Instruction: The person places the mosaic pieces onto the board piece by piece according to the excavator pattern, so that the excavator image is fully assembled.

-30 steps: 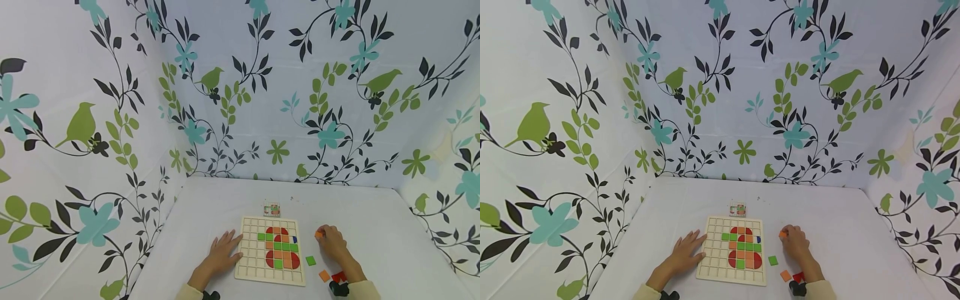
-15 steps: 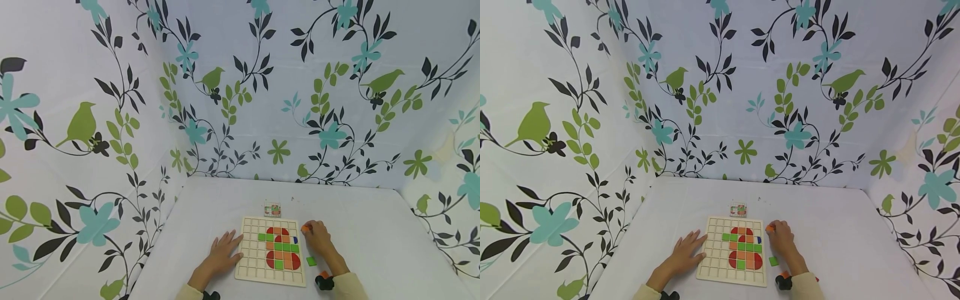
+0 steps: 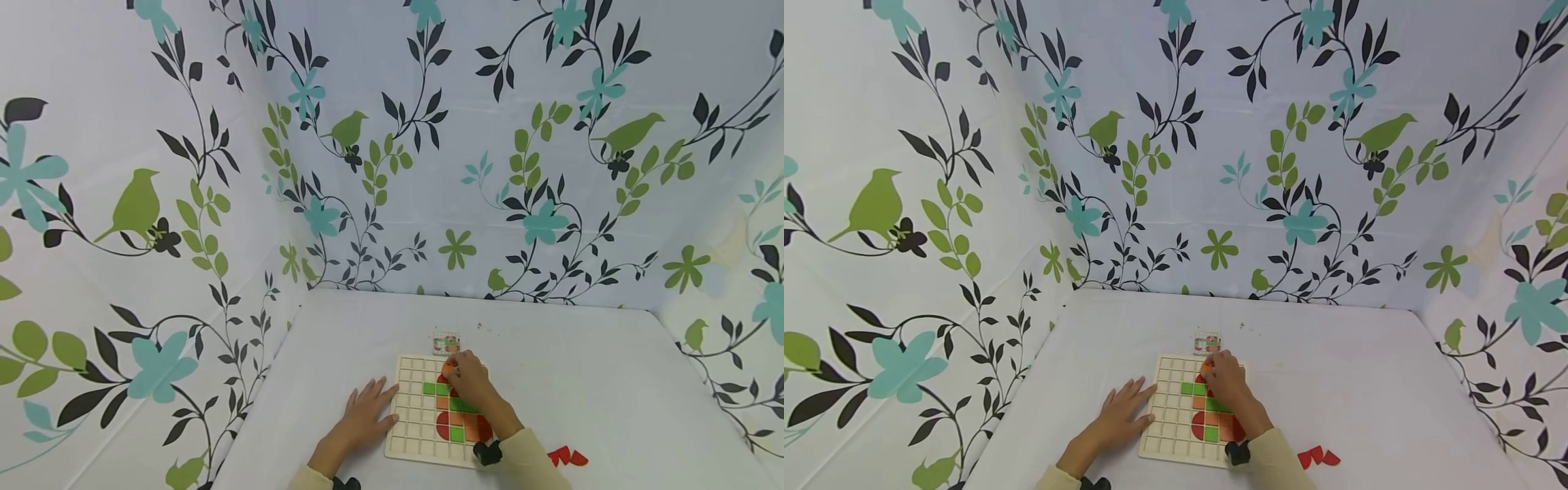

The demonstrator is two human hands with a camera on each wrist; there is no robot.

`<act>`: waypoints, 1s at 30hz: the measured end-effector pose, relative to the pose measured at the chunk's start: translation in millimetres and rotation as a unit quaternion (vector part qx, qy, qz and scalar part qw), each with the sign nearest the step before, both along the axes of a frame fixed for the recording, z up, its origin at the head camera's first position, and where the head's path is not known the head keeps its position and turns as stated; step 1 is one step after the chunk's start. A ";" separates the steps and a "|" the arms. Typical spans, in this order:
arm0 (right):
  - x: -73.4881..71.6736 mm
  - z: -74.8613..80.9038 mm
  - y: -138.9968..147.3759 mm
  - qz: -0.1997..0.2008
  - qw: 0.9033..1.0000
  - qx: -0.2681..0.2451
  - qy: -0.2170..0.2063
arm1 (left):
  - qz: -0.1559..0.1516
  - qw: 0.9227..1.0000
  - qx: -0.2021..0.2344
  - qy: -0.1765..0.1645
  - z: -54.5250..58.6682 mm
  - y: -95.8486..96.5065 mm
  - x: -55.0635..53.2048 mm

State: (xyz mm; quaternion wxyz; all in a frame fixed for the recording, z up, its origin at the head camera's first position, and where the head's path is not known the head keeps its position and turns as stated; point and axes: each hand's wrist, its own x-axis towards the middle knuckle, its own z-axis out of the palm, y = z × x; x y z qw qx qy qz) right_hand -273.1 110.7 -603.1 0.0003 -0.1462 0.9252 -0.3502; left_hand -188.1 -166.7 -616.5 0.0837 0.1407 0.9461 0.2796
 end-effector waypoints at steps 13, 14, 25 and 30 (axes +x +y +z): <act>17.0 2.7 -56.7 0.093 0.989 0.098 0.063 | -0.011 1.000 -0.001 0.009 -1.2 -0.4 1.8; 18.6 2.6 -57.4 0.093 0.988 0.102 0.069 | -0.011 1.000 -0.002 0.008 -0.7 -0.4 2.2; 20.1 5.5 -57.1 0.109 0.979 0.145 0.089 | -0.009 1.000 -0.001 0.007 6.4 0.6 4.8; 21.2 4.7 -56.2 0.116 0.976 0.156 0.101 | -0.007 1.000 0.001 0.004 7.9 1.1 5.5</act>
